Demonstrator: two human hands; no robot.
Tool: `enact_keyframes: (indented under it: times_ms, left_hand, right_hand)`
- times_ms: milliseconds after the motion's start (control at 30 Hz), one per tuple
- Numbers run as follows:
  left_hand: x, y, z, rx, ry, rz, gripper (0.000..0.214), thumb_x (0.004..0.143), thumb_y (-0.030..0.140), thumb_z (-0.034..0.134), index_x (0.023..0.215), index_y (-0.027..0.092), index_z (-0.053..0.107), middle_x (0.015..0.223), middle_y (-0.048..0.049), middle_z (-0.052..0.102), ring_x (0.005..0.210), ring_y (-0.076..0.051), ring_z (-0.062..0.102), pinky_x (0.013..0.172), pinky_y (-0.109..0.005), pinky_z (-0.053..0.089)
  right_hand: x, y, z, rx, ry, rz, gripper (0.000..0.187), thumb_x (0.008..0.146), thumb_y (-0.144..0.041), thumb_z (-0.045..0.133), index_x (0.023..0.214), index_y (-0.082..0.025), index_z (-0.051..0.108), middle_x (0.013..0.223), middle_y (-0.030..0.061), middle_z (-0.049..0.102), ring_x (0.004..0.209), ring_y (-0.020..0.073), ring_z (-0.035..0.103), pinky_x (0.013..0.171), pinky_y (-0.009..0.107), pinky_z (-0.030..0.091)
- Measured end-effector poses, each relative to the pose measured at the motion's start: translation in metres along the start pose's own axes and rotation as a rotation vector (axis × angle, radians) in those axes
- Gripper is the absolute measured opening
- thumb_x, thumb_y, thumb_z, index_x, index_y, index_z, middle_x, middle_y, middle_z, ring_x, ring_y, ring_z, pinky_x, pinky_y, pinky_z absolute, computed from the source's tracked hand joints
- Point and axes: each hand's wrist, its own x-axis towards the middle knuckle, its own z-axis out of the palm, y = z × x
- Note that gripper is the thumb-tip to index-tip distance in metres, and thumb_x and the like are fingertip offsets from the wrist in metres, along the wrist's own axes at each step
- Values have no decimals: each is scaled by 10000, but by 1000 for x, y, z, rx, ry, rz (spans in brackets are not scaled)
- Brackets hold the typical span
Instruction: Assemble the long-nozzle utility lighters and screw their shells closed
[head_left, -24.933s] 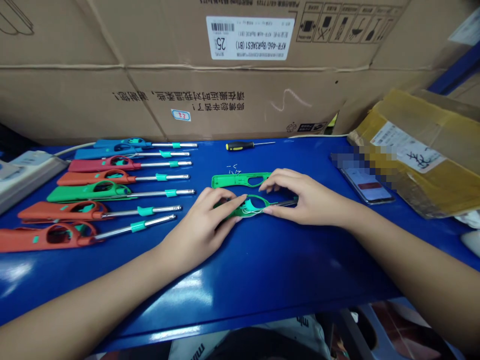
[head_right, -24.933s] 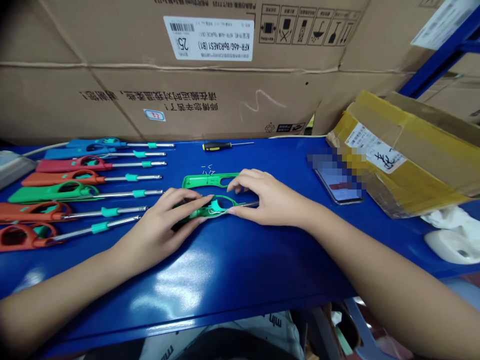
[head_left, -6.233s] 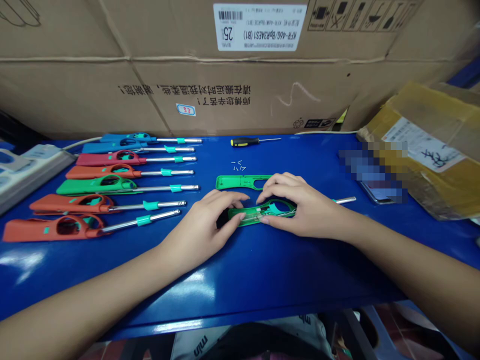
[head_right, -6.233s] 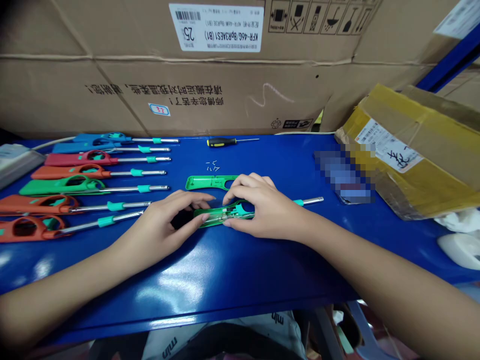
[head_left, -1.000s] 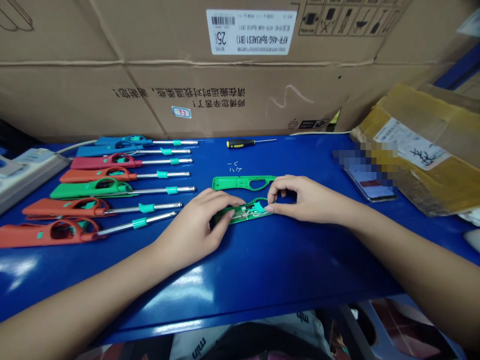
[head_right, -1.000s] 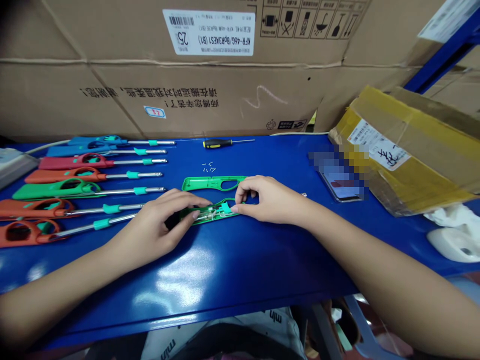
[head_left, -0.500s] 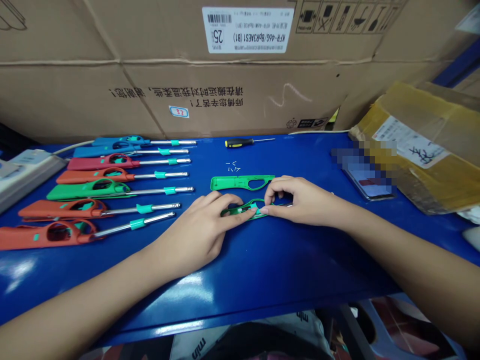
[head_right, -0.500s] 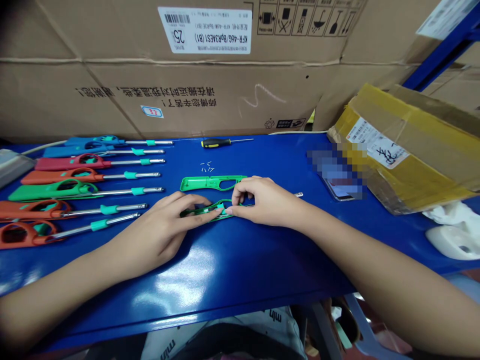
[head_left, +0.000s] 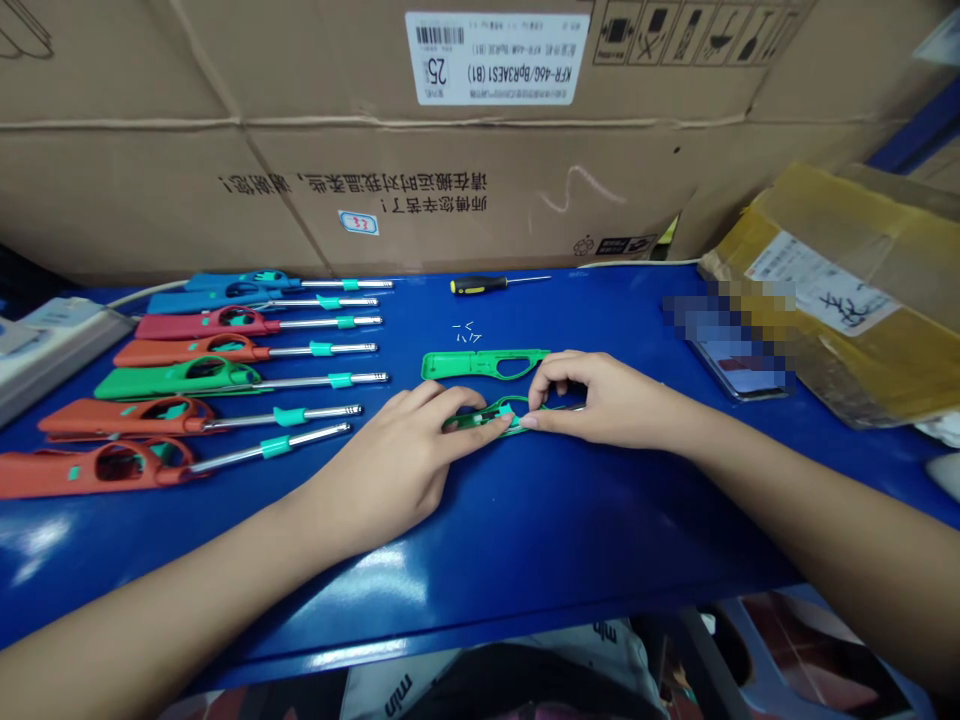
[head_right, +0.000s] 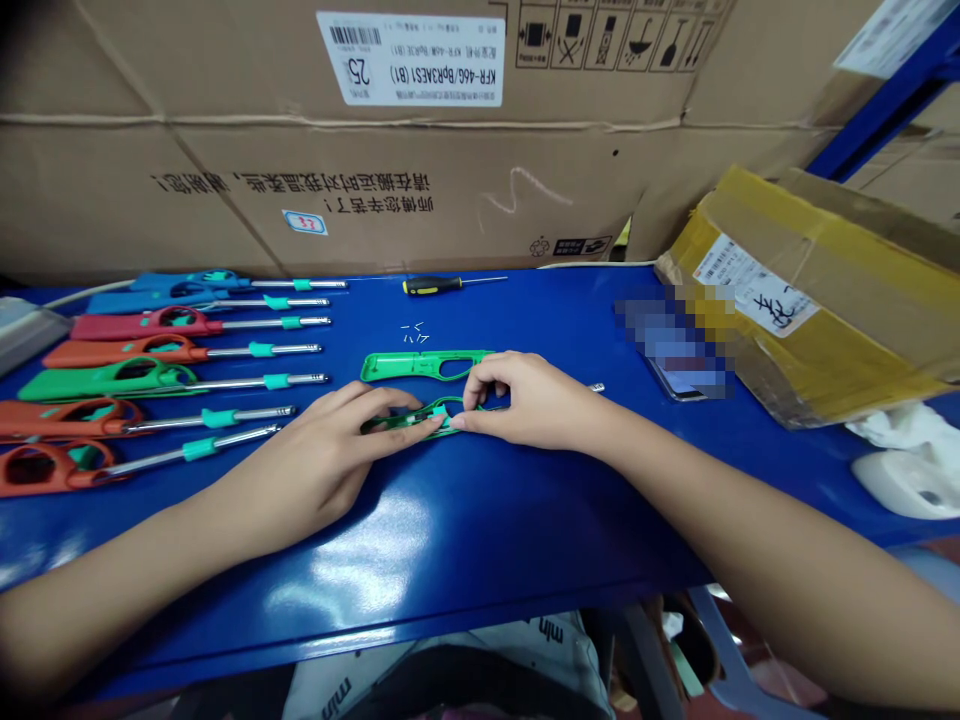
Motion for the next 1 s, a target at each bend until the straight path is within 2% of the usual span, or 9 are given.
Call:
enact_keyframes:
  times_ms: [133,267,467,700,1000]
  left_hand:
    - [0,5,-4,130,-49,25,668,866,13,431,1482,261,506,1350,-116,582,1108,-309,536,891,-474,524]
    - [0,7,-5,199,-35,56,644,873,15,432,1482,210,505,1339,-132,609,1080,-320,560,836,-468,541]
    - [-1,4,-4,182,29,85,579,922,35,419,1461,210,537,1348,-140,625,1080,-308,575,887,-479,561]
    - [0,6,-5,189,43,97,557,916,30,434,1424,203,585,1330,-130,650,1068,-309,580,883,-497,587]
    - [-2,5,-6,208,68,138,502,926,46,456,1379,172,632,1326,-130,675,1050,-301,597,888,-492,608]
  right_hand:
    - [0,0,1,-26,20,5,183,806,-357,776,778,-205,678,821,9,670,793,158,565,746,300,443]
    - [1,0,0,-31,1,-14,178,841,-363,744,796,-203,679,831,10,660,775,151,551,728,295,437]
    - [0,-2,-1,-90,1,-32,138,875,-313,710,824,-189,675,878,23,667,802,151,583,731,295,441]
    - [-2,-2,-4,-154,-30,-94,121,899,-296,695,843,-189,693,895,17,688,812,146,607,720,285,429]
    - [-5,-2,-8,-248,-36,-151,106,899,-301,711,850,-207,708,953,-2,734,902,170,668,839,334,379]
